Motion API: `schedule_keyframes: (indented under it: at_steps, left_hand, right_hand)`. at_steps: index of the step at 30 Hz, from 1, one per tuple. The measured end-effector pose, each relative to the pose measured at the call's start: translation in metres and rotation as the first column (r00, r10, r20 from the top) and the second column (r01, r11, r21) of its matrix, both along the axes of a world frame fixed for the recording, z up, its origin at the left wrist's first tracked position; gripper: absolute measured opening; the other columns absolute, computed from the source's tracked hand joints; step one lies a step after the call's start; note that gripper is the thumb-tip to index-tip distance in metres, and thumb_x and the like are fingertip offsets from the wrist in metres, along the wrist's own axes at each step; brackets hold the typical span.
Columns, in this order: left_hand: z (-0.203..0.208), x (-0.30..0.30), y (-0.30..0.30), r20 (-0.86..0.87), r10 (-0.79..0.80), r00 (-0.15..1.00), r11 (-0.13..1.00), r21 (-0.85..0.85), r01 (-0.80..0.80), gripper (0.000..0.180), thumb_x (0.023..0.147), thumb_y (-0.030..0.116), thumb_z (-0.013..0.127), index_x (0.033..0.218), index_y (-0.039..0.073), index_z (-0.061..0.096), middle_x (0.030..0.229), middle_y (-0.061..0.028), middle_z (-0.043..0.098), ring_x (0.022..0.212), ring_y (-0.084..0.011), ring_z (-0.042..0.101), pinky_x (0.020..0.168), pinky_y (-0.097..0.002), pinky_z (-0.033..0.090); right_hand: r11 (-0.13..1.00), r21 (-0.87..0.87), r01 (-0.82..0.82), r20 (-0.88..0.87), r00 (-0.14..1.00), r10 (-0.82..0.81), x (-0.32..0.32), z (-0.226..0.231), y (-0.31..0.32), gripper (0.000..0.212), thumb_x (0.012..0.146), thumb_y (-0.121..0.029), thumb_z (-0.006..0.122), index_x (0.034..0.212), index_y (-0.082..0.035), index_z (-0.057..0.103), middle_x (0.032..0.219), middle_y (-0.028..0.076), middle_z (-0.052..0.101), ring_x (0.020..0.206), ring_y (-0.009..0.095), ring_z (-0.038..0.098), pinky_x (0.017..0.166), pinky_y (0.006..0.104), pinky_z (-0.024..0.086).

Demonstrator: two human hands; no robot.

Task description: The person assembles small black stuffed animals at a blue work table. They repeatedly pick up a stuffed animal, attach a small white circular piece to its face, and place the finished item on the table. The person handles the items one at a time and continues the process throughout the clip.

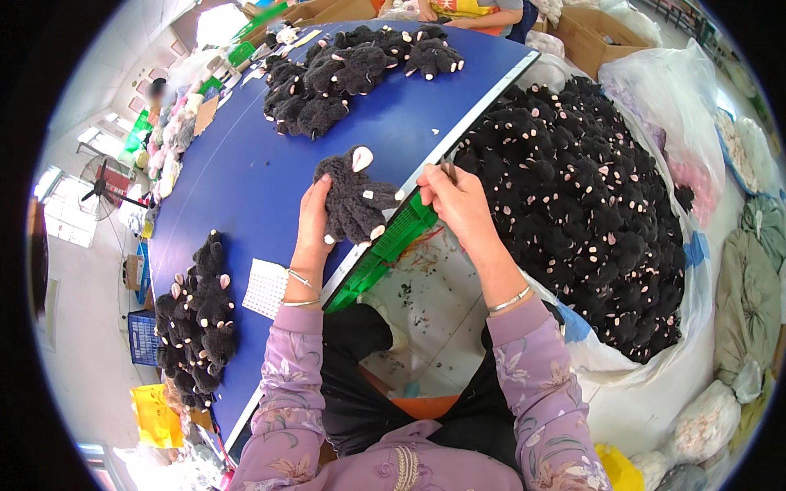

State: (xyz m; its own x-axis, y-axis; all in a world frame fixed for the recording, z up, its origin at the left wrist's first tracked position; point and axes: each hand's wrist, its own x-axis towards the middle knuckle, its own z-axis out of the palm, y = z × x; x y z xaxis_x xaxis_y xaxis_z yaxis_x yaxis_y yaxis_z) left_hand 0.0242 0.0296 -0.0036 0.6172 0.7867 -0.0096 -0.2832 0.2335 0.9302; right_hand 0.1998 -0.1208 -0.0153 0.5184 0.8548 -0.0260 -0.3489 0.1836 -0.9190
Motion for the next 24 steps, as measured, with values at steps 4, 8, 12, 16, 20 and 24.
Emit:
schedule_keyframes:
  at_steps: [4,8,12,16,20,24]
  left_hand:
    - [0.001,-0.008,0.000,-0.035,0.000,0.999,0.999,0.036,0.001,0.029,0.096,0.022,0.052,0.110,-0.001,0.058,0.101,-0.0091,0.066,0.087,-0.0161,0.064,0.079,-0.0290,0.050]
    - [0.002,-0.013,-0.003,-0.073,0.121,0.990,0.992,0.041,-0.118,0.025,0.094,0.022,0.056,0.105,-0.001,0.059,0.093,-0.0058,0.065,0.079,-0.0120,0.060,0.070,-0.0247,0.048]
    - [0.034,-0.072,0.013,-0.201,0.368,0.908,0.906,0.298,-0.301,0.021,0.094,0.020,0.057,0.099,0.000,0.061,0.086,-0.0043,0.064,0.079,-0.0098,0.058,0.072,-0.0259,0.047]
    - [0.083,-0.244,0.088,-0.370,0.531,0.762,0.797,0.523,-0.301,0.046,0.094,0.032,0.049,0.125,-0.001,0.050,0.097,-0.0196,0.066,0.068,-0.0256,0.067,0.052,-0.0312,0.056]
    - [0.147,-0.332,0.090,-0.071,0.987,0.144,0.107,0.959,-0.261,0.038,0.088,0.031,0.064,0.104,-0.004,0.064,0.098,-0.0128,0.065,0.088,-0.0149,0.060,0.080,-0.0285,0.048]
    - [0.146,-0.250,0.059,-0.097,0.914,0.394,0.225,0.929,-0.294,0.025,0.089,0.022,0.062,0.102,0.000,0.066,0.100,-0.0105,0.066,0.092,-0.0165,0.061,0.086,-0.0296,0.046]
  right_hand:
    - [1.000,-0.023,0.018,0.081,0.997,-0.016,-0.004,-0.005,0.005,0.031,0.096,-0.028,0.053,0.083,-0.001,0.061,0.066,0.000,0.055,0.056,0.004,0.043,0.049,0.0202,0.033]
    - [0.990,-0.127,0.054,0.186,0.982,-0.029,-0.003,-0.013,0.016,0.026,0.094,-0.024,0.054,0.079,-0.005,0.062,0.063,-0.004,0.054,0.050,0.002,0.039,0.045,0.0194,0.029]
    - [0.992,-0.118,0.052,0.194,0.981,-0.028,0.001,-0.022,0.015,0.023,0.093,-0.025,0.058,0.082,-0.005,0.061,0.065,-0.004,0.054,0.049,0.000,0.036,0.043,0.0175,0.026]
    - [0.990,-0.137,0.024,0.206,0.979,0.005,-0.001,-0.022,0.013,0.021,0.092,-0.024,0.058,0.083,-0.005,0.062,0.065,-0.004,0.055,0.051,0.002,0.039,0.046,0.0185,0.029]
    - [0.986,-0.160,0.052,0.222,0.975,-0.015,-0.004,-0.020,0.018,0.024,0.092,-0.025,0.057,0.082,-0.005,0.063,0.065,-0.004,0.055,0.053,0.003,0.042,0.047,0.0192,0.032]
    - [0.996,-0.084,0.033,0.209,0.978,-0.015,-0.012,-0.025,0.029,0.024,0.095,-0.025,0.055,0.085,-0.005,0.062,0.066,-0.003,0.055,0.049,0.001,0.036,0.042,0.0182,0.026]
